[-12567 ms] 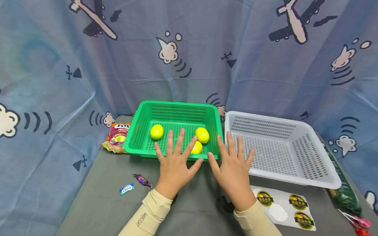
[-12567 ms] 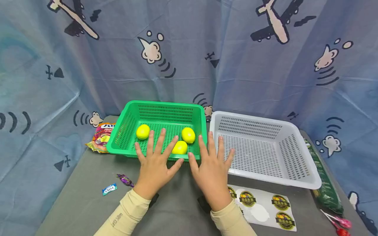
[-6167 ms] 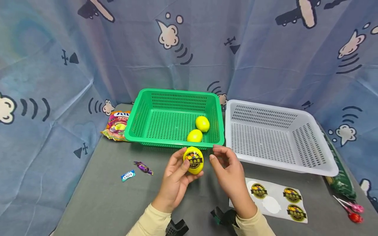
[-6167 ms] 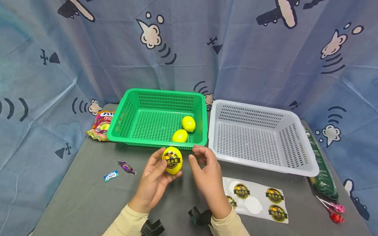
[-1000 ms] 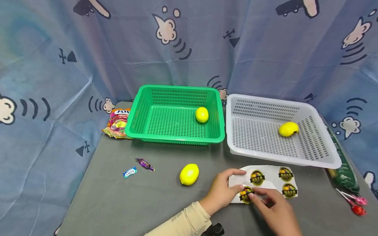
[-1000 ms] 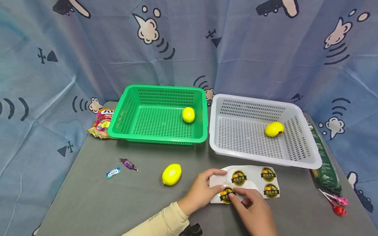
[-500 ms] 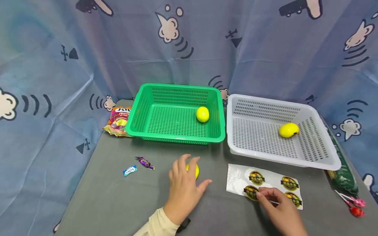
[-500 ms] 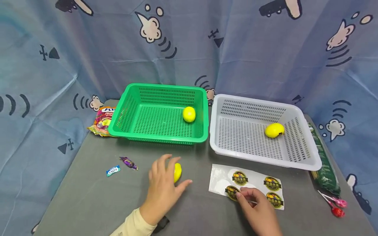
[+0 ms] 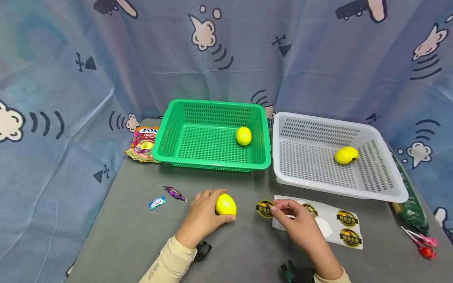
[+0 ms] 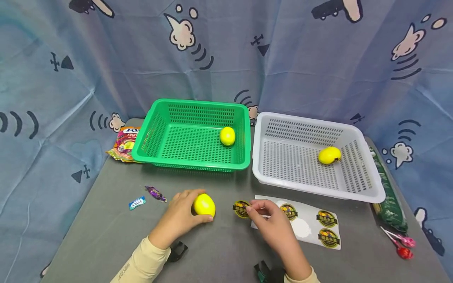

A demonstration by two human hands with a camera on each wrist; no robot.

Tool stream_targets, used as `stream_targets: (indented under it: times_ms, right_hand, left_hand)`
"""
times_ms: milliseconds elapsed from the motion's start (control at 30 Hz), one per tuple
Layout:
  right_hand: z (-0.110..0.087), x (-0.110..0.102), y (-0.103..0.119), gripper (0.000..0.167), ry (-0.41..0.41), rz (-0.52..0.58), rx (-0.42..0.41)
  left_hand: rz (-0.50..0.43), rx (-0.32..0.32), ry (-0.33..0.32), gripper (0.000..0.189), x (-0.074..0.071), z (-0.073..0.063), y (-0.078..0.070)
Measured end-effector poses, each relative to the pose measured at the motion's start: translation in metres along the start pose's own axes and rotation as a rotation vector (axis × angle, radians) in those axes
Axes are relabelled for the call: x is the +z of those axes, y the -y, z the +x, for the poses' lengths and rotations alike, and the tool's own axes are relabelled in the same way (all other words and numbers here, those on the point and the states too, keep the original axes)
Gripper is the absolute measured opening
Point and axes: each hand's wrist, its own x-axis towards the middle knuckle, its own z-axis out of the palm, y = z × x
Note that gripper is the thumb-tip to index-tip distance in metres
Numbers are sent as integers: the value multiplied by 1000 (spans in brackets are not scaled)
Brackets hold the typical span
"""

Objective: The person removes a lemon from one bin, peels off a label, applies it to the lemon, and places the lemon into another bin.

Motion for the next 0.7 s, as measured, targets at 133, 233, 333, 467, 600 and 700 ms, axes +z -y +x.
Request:
stream_targets:
  times_ms: [133,233,333,467,600,700]
  right_hand:
    - [12,19,17,21,102,144,40]
    - [15,24,29,20,149,219,57]
    - [14,23,40,20,181,244,37]
    - [13,22,49,18,190,227,4]
    - [11,23,52,16,184,212,-9]
    - [11,25,54,15,170,218,-17]
  left_hand:
    - [-179,60,11,71,13,3,0]
    - [-443,92,65,74,13,7,1]
    - [-685,128,185,83,5,10,-1]
    - [-857,195,317,85,-3,10,-2]
    - [-903,253,321,65,-2,11,-2]
    - [-967,264,275,59,1,11,-4]
